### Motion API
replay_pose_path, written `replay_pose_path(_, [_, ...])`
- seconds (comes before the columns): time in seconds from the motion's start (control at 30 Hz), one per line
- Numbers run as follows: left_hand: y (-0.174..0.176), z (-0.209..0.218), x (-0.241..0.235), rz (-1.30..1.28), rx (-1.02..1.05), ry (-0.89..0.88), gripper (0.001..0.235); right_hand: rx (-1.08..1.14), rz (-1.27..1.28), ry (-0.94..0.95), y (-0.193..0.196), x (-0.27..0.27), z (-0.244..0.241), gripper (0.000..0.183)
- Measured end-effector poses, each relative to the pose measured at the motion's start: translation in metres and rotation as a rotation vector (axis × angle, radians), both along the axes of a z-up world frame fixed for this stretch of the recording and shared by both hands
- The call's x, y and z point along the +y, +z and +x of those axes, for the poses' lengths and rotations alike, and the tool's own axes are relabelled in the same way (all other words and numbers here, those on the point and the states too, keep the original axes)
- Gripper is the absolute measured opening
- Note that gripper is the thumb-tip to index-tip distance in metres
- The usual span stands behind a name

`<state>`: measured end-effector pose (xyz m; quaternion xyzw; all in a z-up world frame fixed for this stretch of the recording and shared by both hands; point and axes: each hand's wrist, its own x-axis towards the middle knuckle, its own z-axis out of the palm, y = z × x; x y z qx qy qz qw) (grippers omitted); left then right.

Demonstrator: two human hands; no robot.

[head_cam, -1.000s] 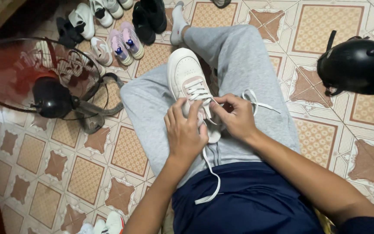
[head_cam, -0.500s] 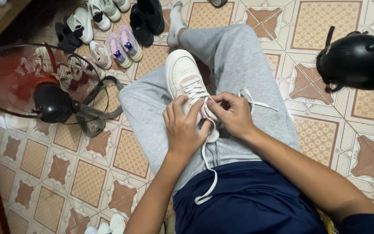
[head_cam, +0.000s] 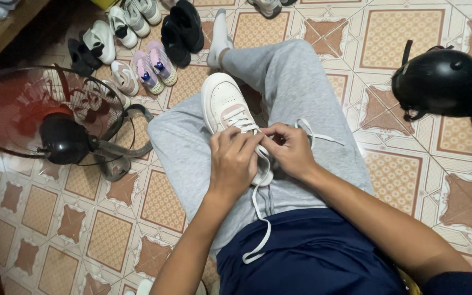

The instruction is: Threading laces through the eyelets of a sneaker and tying them while sitting on the floor.

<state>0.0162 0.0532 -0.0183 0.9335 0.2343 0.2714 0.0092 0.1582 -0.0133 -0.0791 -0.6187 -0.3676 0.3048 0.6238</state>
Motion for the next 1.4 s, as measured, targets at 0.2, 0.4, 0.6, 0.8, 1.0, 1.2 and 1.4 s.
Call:
replay_pose_path(0.2, [0.007,-0.002,-0.003,-0.113,-0.043,-0.068,0.03,0.03,-0.034,0.008,-0.008,-0.001,0.003,0.017])
replay_pose_path(0.4, [0.033,-0.008,-0.005,-0.309,-0.069,-0.196,0.03,-0.018,-0.088,0.081,0.013,-0.009,0.019,0.027])
replay_pose_path(0.6, [0.076,-0.013,-0.015,-0.631,-0.13,-0.25,0.029,-0.2,-0.315,0.182,0.039,-0.012,0.04,0.023])
replay_pose_path(0.8, [0.13,-0.025,-0.018,-0.727,-0.106,-0.27,0.015,-0.293,-0.368,0.287,0.048,-0.007,0.051,0.017])
replay_pose_path(1.0, [0.172,-0.038,0.005,-0.767,-0.125,-0.217,0.021,-0.301,-0.198,0.269,0.051,-0.009,0.038,0.02])
replay_pose_path(1.2, [0.193,-0.039,0.007,-0.794,-0.122,-0.231,0.029,-0.657,0.003,0.165,0.035,-0.015,0.015,0.046])
replay_pose_path(1.4, [0.196,-0.03,-0.026,-0.715,-0.03,-0.396,0.027,-0.887,0.129,0.092,0.035,-0.016,0.005,0.037])
